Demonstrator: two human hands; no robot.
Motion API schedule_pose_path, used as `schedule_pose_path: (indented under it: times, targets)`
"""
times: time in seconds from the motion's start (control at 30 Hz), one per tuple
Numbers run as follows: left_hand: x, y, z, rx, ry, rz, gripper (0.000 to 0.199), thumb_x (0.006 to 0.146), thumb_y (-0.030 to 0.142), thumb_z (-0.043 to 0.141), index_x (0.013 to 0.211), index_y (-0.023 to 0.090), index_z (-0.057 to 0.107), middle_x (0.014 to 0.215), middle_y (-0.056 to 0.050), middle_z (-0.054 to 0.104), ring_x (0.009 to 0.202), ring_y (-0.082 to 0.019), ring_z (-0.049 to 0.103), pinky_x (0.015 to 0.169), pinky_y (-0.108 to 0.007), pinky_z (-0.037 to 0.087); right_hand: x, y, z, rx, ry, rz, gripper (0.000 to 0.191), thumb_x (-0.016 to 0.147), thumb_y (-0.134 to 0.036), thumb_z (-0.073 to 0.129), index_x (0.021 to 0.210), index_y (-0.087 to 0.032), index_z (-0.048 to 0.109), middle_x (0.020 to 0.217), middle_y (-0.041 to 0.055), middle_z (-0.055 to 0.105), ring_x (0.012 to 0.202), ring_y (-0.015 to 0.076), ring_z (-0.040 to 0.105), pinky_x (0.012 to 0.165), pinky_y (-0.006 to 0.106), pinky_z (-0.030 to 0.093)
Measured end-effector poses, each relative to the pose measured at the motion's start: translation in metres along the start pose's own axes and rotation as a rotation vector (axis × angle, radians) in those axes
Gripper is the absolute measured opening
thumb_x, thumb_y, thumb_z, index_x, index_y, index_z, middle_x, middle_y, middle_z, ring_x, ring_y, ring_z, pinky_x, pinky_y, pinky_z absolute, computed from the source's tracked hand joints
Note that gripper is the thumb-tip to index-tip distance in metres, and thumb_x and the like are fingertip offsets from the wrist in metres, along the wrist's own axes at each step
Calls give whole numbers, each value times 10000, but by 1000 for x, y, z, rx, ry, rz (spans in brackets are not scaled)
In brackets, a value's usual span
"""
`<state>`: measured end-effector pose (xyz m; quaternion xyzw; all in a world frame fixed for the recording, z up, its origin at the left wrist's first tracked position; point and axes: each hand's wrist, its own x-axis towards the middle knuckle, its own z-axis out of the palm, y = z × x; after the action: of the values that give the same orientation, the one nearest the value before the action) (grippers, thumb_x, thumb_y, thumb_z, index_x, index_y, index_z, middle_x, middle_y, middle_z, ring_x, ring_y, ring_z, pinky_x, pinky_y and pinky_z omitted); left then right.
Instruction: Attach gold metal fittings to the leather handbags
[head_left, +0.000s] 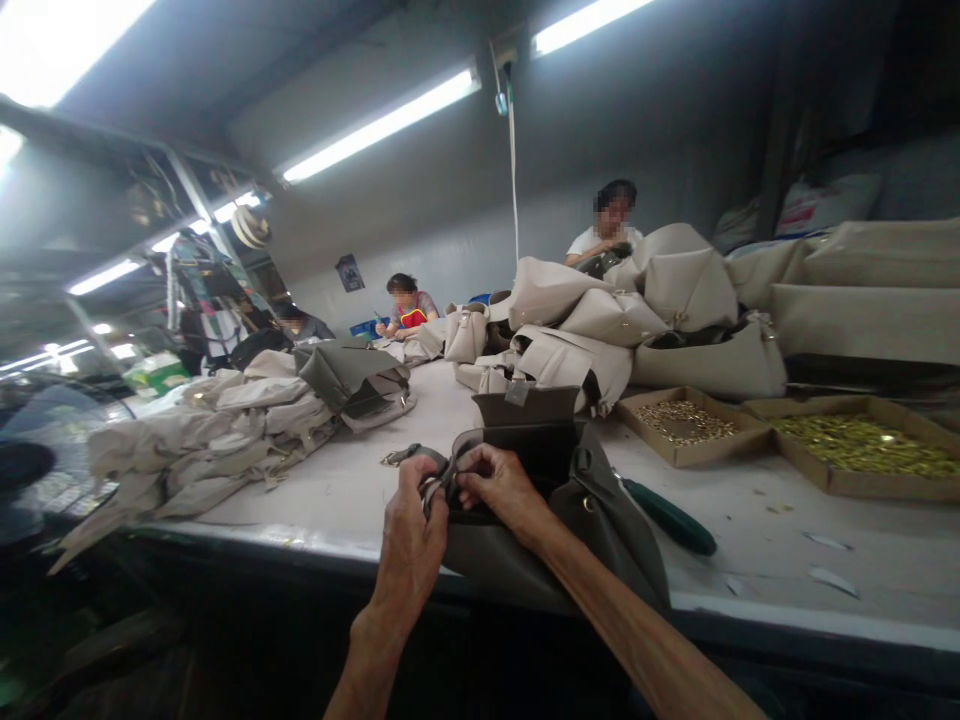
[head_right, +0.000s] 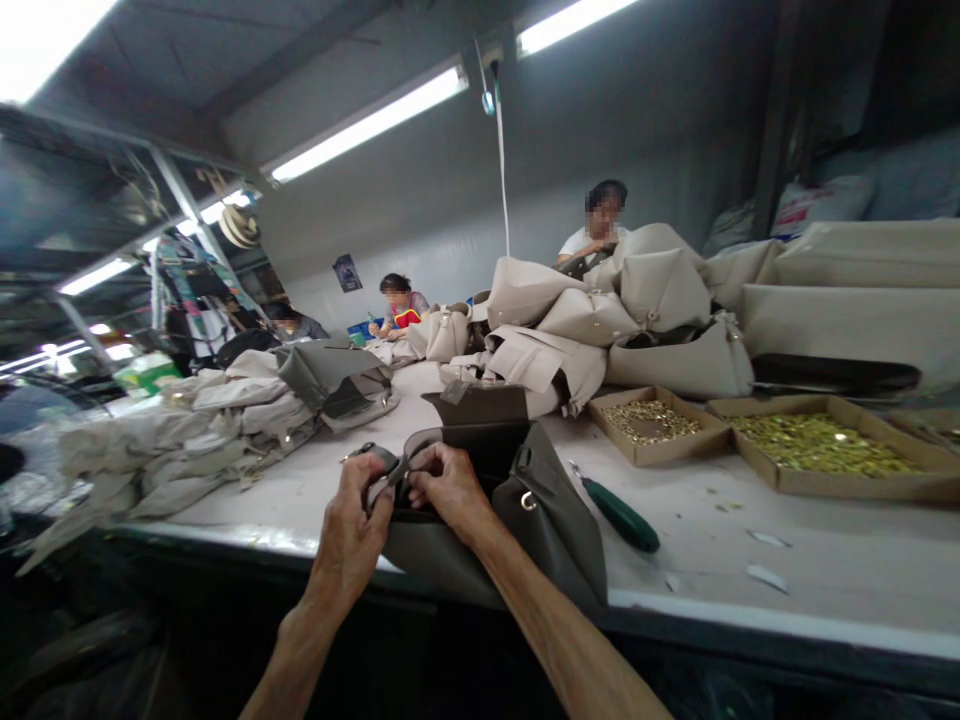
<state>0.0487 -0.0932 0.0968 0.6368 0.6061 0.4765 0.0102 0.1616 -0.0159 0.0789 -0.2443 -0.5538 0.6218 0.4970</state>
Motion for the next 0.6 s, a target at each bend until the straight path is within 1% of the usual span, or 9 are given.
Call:
schedule_pose_path:
  times: [0.07,0.17,0.27,0.33,0.5,0.6]
  targets:
    - [2,-4,-1,17,-12,64,171,836,173,438,999,210,474,921,-34,585,848,-184,573,773,-309,440,-1,0,1,1,-8,-3,93,649,-153,601,727,-145,552,558,-49,586,456,76,550,476,203,483]
    - [6,-15,0,26,15,142,160,854,171,442,993,201,514,936,-36,599,881,-177,569,800,-298,433,0,0,2,-10,-14,-9,79,656,-159,599,726,-140,567,547,-44,584,456,75,544,482,200,472]
    - [9,-27,1,15,32,170,178,867,181,466,1019,199,556,963,-32,627,897,-166,581,808,-276,432,2,0,3,-38,-10,-22,69,653,-147,592,716,-144,566,516,-49,569,447,83,537,474,202,457]
    - [11,-31,2,0,30,181,167,874,202,491,1013,201,585,957,-26,641,889,-160,588,805,-263,435,3,0,2,-62,-8,-41,65,652,-145,591,714,-145,572,531,-43,574,459,86,541,481,204,452]
    - [16,-30,5,-32,50,231,187,903,254,485,1023,188,613,915,-31,614,857,-155,577,781,-256,444,2,-1,0,-110,0,-112,52,666,-180,605,703,-157,576,599,-33,579,532,100,550,534,220,454]
    - [21,-24,6,-30,79,195,224,918,273,452,1014,173,628,918,-47,581,873,-165,563,792,-269,443,-1,-4,-1,-134,20,-146,40,678,-182,601,704,-166,574,608,-35,569,563,103,540,563,224,441]
